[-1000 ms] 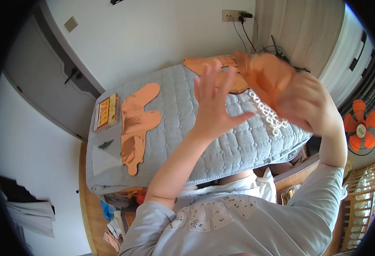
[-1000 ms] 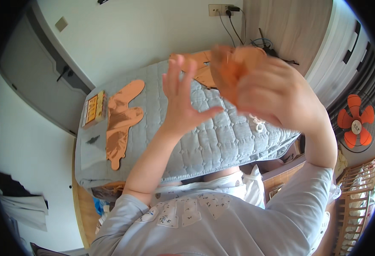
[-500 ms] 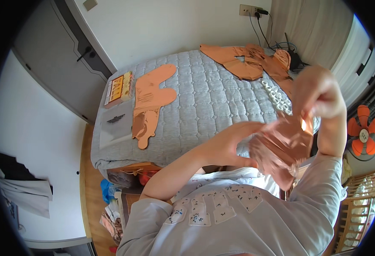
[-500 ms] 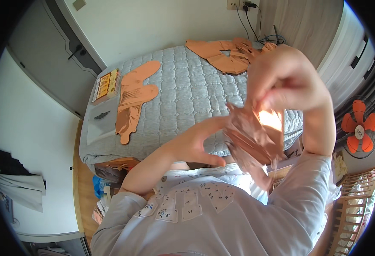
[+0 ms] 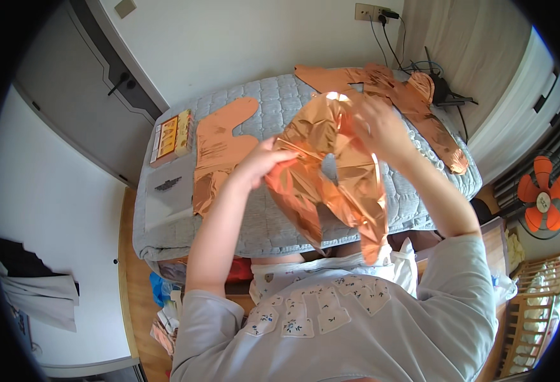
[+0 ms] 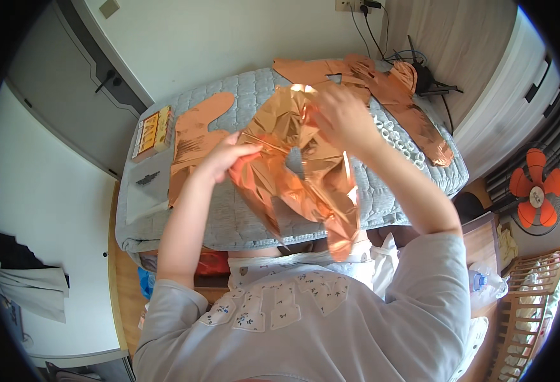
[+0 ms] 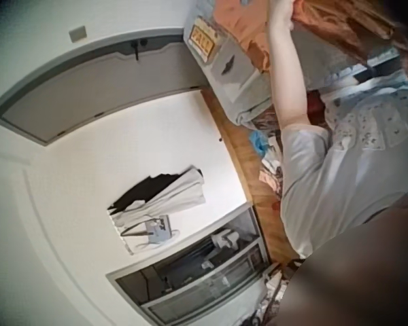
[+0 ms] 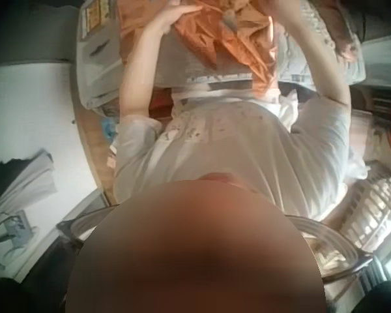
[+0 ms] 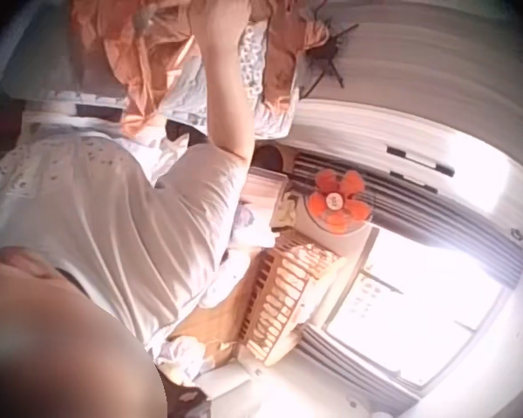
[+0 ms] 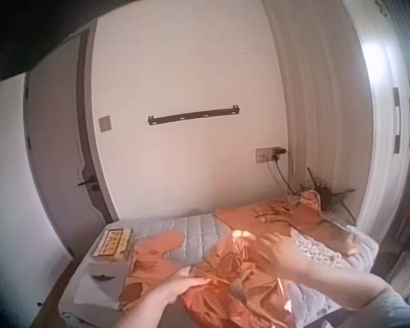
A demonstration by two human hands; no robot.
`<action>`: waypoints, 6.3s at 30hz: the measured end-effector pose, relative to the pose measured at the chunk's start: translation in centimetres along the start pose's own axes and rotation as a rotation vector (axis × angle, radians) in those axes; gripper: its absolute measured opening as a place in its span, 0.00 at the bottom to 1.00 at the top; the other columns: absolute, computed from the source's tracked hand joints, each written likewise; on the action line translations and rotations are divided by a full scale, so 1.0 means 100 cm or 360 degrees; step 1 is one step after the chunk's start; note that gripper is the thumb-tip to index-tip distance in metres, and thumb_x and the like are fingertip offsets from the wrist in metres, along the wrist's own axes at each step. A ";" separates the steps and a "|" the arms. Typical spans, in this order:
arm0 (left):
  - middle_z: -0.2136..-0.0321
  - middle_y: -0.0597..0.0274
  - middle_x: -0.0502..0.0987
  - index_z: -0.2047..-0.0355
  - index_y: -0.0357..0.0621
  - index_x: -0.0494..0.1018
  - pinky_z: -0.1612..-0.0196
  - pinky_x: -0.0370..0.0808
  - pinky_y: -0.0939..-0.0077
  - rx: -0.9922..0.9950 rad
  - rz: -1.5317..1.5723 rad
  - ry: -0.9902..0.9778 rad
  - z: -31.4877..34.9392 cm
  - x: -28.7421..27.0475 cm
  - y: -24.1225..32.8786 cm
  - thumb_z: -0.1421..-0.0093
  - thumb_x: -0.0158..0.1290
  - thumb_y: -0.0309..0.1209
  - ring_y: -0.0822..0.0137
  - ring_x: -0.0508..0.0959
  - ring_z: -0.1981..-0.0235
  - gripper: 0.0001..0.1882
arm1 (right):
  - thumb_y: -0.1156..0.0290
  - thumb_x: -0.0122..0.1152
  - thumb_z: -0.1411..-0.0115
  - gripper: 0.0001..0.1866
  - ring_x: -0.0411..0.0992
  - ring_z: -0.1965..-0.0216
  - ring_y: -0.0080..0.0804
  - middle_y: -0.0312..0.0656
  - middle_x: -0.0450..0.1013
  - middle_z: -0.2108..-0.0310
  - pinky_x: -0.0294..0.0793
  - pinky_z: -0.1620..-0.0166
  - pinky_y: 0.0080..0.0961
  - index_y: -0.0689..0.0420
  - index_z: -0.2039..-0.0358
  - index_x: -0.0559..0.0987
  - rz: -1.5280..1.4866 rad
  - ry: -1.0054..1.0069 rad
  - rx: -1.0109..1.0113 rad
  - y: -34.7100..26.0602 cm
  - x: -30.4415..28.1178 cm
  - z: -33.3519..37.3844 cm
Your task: Organizing fall-themed decorative cards and inspecting foil balloon letters.
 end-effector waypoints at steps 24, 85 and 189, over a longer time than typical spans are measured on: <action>0.28 0.50 0.49 0.30 0.52 0.57 0.28 0.45 0.49 0.0456 -0.2113 -0.0018 0.019 -0.004 -0.060 0.35 0.48 0.58 0.49 0.45 0.26 0.39 | 0.48 0.61 0.39 0.38 0.54 0.31 0.50 0.44 0.61 0.34 0.50 0.30 0.51 0.51 0.33 0.64 -0.0017 -0.0598 -0.0178 0.019 0.113 0.051; 0.64 0.71 0.81 0.58 0.55 0.78 0.49 0.63 0.63 0.0708 -0.1375 0.2035 0.238 -0.138 -0.105 0.52 0.68 0.43 0.63 0.75 0.56 0.21 | 0.64 0.63 0.42 0.11 0.74 0.59 0.47 0.44 0.76 0.66 0.75 0.55 0.40 0.58 0.67 0.84 -0.1026 -0.0702 -0.0650 -0.310 0.226 -0.038; 0.54 0.69 0.76 0.55 0.52 0.77 0.46 0.69 0.64 0.2035 -0.1401 -0.0617 0.084 0.370 -0.022 0.44 0.61 0.34 0.66 0.75 0.50 0.16 | 0.71 0.68 0.45 0.11 0.74 0.53 0.43 0.43 0.79 0.58 0.73 0.48 0.35 0.56 0.60 0.84 -0.0143 0.0033 0.0769 0.268 -0.058 0.269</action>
Point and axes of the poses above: each hand's wrist, its own z-axis away from the middle knuckle, its own x-axis out of the palm, y = z × x, the point moved 9 cm from there along -z, towards the middle knuckle
